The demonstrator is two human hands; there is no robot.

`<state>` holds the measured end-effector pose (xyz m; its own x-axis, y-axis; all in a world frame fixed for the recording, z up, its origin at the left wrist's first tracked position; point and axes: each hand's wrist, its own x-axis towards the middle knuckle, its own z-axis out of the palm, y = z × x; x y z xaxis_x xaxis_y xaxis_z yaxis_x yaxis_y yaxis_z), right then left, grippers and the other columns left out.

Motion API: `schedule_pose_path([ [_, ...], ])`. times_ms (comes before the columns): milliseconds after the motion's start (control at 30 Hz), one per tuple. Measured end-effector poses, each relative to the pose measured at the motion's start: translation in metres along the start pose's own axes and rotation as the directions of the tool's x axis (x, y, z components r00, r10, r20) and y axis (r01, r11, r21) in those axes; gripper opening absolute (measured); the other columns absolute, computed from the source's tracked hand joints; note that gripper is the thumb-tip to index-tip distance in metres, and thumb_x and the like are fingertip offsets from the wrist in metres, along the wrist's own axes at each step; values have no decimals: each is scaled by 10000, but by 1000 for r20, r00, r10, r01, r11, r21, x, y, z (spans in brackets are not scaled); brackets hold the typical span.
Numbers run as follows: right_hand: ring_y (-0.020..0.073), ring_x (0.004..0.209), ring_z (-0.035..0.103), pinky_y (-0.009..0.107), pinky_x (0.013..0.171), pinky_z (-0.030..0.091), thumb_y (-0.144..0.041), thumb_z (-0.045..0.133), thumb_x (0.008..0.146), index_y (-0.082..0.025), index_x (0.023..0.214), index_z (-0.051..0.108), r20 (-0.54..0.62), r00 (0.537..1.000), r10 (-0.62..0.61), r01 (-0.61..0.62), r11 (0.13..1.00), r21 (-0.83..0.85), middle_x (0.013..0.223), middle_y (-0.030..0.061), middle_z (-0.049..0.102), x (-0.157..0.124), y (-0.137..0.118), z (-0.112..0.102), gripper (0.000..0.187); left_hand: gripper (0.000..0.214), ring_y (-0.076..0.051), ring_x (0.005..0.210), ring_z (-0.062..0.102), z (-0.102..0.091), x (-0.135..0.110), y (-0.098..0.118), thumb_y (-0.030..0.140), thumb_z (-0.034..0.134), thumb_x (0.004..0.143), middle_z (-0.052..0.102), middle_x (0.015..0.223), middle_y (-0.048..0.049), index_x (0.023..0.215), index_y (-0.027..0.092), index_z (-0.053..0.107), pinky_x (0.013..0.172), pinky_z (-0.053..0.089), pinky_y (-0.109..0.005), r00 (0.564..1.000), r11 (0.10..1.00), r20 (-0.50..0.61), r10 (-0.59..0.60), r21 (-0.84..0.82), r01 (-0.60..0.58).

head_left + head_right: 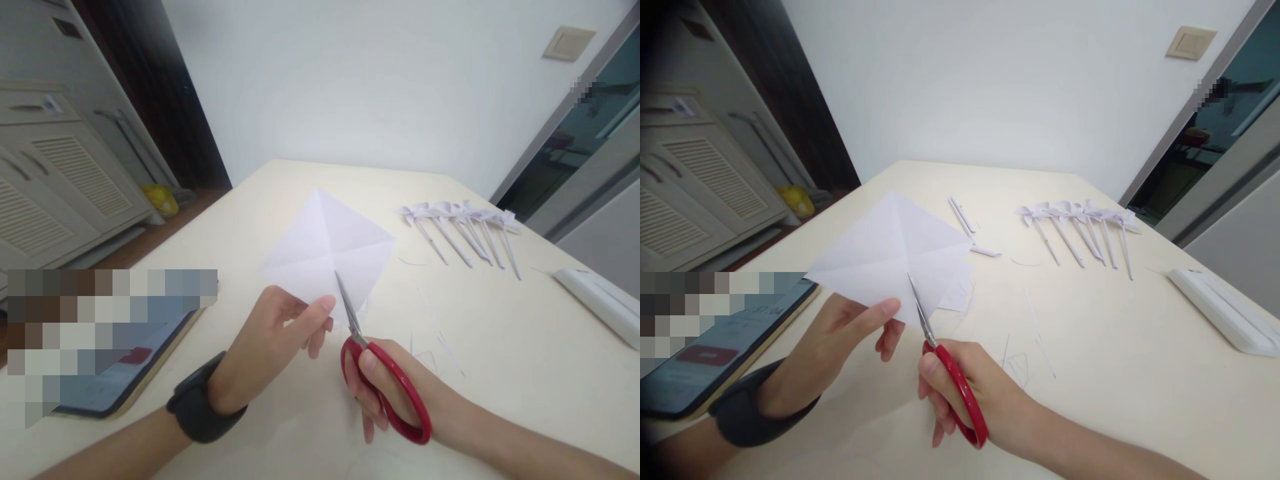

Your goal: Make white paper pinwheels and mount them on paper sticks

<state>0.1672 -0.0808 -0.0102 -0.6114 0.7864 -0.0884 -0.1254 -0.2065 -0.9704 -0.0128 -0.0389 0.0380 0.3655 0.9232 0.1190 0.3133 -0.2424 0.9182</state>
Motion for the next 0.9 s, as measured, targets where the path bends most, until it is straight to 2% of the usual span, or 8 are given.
schedule_pose_path([
  [100, 63, 406, 398, 255, 502, 514, -526, 420, 872, -160, 749, 487, 2, 1000, 3, -3, 1000, -7, 489, -65, 399, 0, -1, 2, 391, 402, -120, 462, 498, -1, 0, 1, 272, 442, 873, 509, 432, 28, 483, 185, 488, 528, 418, -240, 997, 999, -71, -4, -45, 1],
  [267, 59, 398, 375, 243, 483, 505, -575, 373, 866, -157, 720, 481, 18, 999, 29, -29, 1000, -12, 480, -62, 379, -1, -8, 2, 456, 446, -111, 494, 522, 0, -2, 2, 237, 440, 880, 491, 427, 41, 436, 196, 436, 650, 430, -236, 996, 1000, -85, 14, -25, -16],
  [367, 59, 399, 353, 227, 451, 479, -598, 356, 859, -157, 670, 460, 45, 999, 0, 1, 1000, -21, 475, -59, 351, -3, -15, 0, 491, 445, -105, 476, 513, 0, -2, 1, 245, 434, 891, 479, 426, 52, 449, 198, 423, 641, 429, -237, 997, 998, -77, 30, -52, -34],
  [467, 71, 451, 365, 227, 471, 475, -637, 351, 835, -166, 639, 424, 61, 997, -48, 50, 998, -43, 508, -46, 347, -4, -21, 0, 516, 413, -98, 448, 493, 1, -3, -1, 261, 448, 892, 468, 424, 66, 484, 198, 426, 602, 422, -231, 1000, 997, -23, 14, -76, -15],
  [567, 78, 477, 368, 225, 489, 473, -654, 346, 825, -171, 655, 414, 53, 998, -34, 38, 996, -78, 521, -45, 340, -4, -25, 2, 517, 411, -93, 446, 492, 2, -4, -2, 273, 455, 891, 472, 423, 68, 488, 196, 426, 591, 417, -225, 1000, 998, 2, -8, -70, 8],
  [900, 92, 497, 419, 255, 513, 471, -611, 293, 872, -162, 728, 452, 19, 999, -27, 29, 991, -130, 538, -28, 386, -4, -15, 1, 497, 436, -96, 428, 502, 2, -7, -6, 304, 475, 869, 489, 403, 54, 449, 192, 441, 549, 423, -217, 996, 997, 56, -74, 18, 74],
])
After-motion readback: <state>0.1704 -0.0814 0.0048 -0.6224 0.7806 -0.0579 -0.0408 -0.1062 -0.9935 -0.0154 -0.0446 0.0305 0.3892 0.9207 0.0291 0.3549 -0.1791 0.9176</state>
